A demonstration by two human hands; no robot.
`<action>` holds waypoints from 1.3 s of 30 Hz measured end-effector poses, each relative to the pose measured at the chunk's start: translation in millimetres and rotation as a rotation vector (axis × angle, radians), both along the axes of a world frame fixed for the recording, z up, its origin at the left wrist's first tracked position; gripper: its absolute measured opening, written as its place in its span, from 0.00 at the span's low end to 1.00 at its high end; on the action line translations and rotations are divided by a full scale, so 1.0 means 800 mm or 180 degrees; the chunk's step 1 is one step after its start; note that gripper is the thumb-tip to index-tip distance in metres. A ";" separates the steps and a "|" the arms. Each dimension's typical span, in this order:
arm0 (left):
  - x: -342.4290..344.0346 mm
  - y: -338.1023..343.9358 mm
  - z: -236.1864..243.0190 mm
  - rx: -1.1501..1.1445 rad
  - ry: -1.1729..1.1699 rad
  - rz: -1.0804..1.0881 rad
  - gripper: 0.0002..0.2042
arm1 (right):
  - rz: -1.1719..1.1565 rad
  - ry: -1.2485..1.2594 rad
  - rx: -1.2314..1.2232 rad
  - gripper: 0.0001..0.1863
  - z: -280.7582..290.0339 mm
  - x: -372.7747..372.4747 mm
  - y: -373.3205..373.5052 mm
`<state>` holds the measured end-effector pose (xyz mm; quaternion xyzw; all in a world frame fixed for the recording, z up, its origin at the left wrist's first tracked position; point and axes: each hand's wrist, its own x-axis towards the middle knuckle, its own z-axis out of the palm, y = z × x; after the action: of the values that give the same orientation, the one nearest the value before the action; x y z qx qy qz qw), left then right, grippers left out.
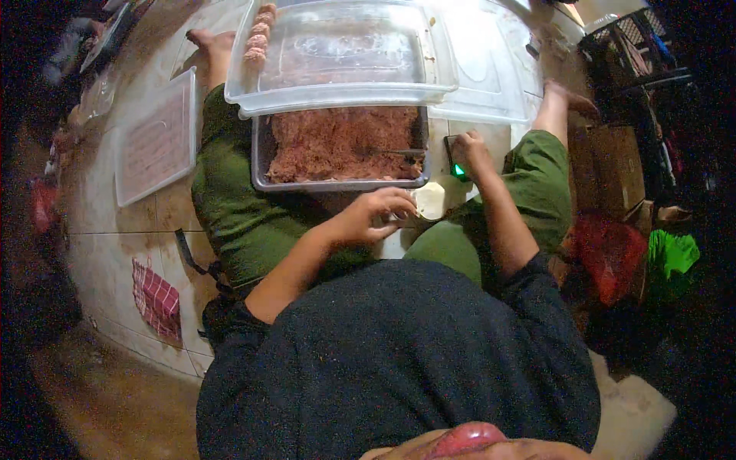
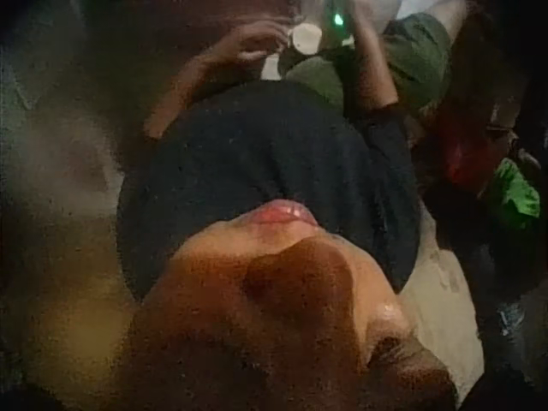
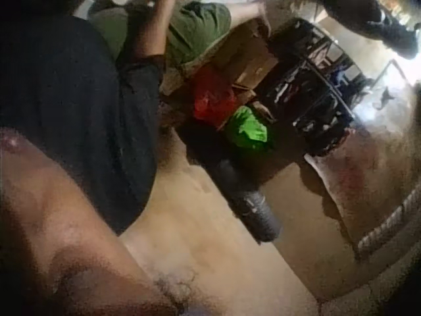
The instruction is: The person scoops a meat mixture onto a circular wrapper, pinches the edges together to form a dumpling, and places it into a storage container.
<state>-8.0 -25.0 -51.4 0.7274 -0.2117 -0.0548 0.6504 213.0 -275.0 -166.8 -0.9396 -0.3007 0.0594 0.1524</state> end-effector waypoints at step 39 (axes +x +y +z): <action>0.087 -0.150 -0.081 0.0307 -0.0403 0.0286 0.08 | 0.0033 0.0776 0.0805 0.36 0.027 0.002 -0.035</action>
<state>61.4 -144.9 -116.4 0.7687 -0.2167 0.0104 0.6017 214.7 -302.9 -145.6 -0.8972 -0.2899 0.1353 0.3045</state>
